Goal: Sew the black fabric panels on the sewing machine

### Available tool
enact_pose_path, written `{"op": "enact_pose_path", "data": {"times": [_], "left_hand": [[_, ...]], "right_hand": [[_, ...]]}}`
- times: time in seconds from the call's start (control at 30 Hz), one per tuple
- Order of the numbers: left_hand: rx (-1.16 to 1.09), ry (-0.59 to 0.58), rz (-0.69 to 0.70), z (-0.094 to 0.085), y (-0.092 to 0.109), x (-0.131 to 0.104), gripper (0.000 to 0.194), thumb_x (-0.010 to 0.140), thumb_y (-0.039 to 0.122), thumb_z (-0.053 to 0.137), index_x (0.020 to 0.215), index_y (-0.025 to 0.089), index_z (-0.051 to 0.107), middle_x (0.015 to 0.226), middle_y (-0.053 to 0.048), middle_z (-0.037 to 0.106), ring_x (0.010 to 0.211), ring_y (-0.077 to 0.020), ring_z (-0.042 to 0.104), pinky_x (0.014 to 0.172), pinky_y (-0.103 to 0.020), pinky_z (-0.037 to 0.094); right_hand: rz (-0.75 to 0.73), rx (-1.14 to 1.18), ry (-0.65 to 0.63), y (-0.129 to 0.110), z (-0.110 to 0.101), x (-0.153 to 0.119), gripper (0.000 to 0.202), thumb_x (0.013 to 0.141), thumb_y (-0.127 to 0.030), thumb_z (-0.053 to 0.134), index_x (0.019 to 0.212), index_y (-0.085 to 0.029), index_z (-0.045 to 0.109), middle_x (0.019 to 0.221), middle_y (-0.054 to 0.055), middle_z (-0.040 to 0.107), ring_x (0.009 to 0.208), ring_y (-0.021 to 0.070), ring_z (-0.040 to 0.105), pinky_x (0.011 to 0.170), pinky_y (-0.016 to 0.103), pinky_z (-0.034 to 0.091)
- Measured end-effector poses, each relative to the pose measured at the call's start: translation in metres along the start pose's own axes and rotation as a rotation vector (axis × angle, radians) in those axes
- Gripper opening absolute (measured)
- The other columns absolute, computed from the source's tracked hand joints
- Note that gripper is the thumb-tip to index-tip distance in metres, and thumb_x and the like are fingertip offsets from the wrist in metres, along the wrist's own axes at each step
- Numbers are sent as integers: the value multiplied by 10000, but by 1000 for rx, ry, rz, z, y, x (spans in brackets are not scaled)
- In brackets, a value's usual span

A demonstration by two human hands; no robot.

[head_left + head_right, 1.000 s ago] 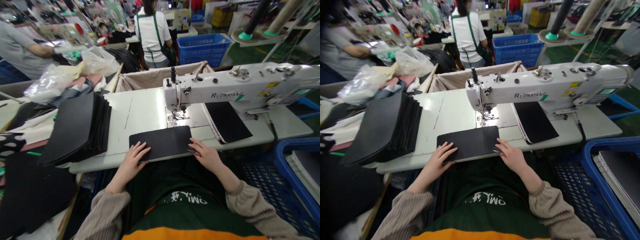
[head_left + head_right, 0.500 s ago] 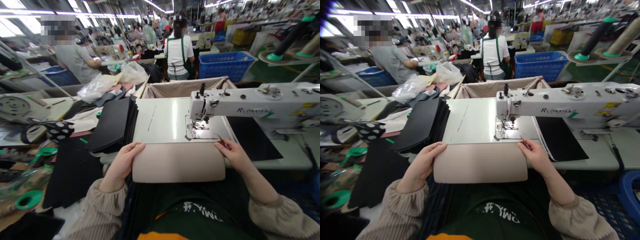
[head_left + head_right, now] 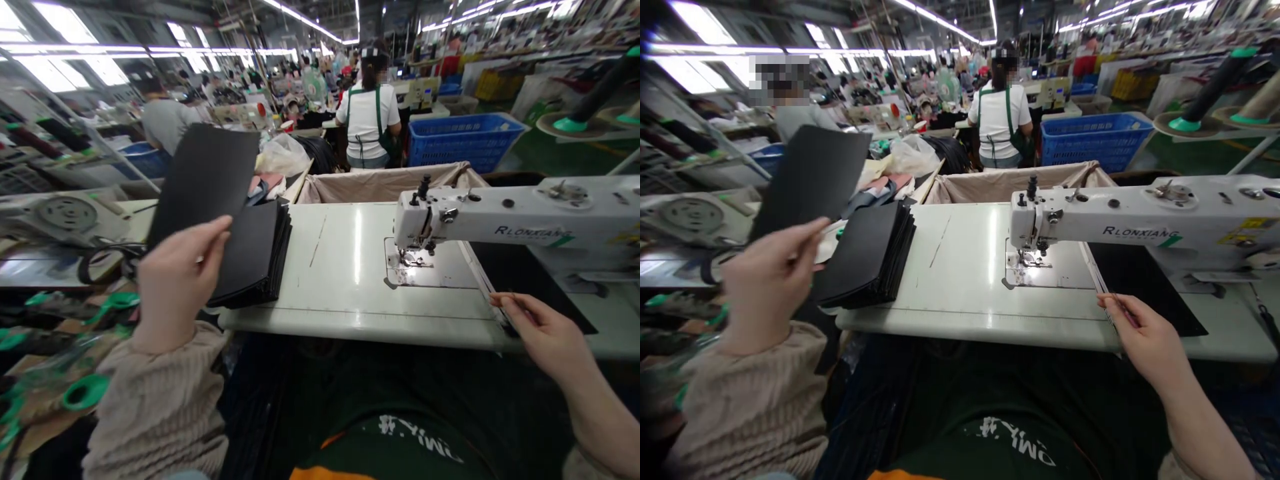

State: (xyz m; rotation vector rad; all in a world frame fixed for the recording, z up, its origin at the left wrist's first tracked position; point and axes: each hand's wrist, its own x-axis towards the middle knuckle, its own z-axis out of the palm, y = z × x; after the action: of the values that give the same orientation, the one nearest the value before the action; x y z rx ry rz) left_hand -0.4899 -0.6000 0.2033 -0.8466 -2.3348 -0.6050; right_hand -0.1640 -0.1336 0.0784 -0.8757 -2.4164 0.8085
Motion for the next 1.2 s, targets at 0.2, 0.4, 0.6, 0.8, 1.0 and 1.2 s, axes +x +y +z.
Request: {"op": "enact_pose_path", "data": {"times": [0.2, 0.4, 0.6, 0.8, 1.0, 1.2], "left_hand": [[1, -353, 161, 79, -9, -30, 368, 968, 432, 456, 1242, 266, 638, 1446, -43, 515, 1331, -260, 486, 1129, -451, 379], [1, -265, 115, 75, -30, -42, 249, 928, 442, 534, 952, 249, 688, 1295, -34, 606, 1199, -241, 584, 1057, -397, 458], [32, -138, 90, 83, -38, -43, 129, 881, 410, 634, 876, 282, 651, 1251, 108, 611, 1094, -188, 623, 1012, -434, 507], [-257, -89, 105, 115, 50, -43, 211, 898, 298, 597, 1108, 276, 613, 1331, 6, 572, 1233, -251, 548, 1104, -524, 419], [-645, -674, 463, 200, 205, -47, 417, 1012, 308, 412, 1426, 271, 437, 1520, -48, 424, 1422, -204, 374, 1172, -417, 361], [-487, -824, 640, 251, 217, -89, 562, 991, 408, 466, 1504, 218, 337, 1569, -91, 343, 1471, -235, 276, 1218, -438, 255]], "right_hand": [[-88, -244, -71, 70, -21, -8, 443, 843, -607, 589, 1227, -388, 625, 1306, 69, 641, 1151, 277, 617, 940, 427, 467], [-197, -368, -89, 101, -14, -22, 511, 895, -573, 523, 1362, -368, 548, 1380, 77, 594, 1100, 297, 651, 784, 421, 523], [-218, -317, -116, 103, -29, -17, 393, 933, -460, 474, 1261, -310, 629, 1250, 37, 682, 1075, 252, 665, 863, 381, 521], [-327, -188, -63, 31, -27, -17, 238, 927, -371, 515, 1034, -226, 671, 994, 78, 717, 861, 219, 674, 725, 317, 492], [-603, 79, -685, -89, 50, -48, 138, 897, -226, 545, 967, -235, 664, 912, 12, 706, 778, 158, 647, 689, 260, 442], [-522, 311, -679, -87, 100, -3, 240, 980, -346, 483, 1105, -232, 653, 1088, 22, 719, 997, 171, 652, 872, 277, 481]]}}
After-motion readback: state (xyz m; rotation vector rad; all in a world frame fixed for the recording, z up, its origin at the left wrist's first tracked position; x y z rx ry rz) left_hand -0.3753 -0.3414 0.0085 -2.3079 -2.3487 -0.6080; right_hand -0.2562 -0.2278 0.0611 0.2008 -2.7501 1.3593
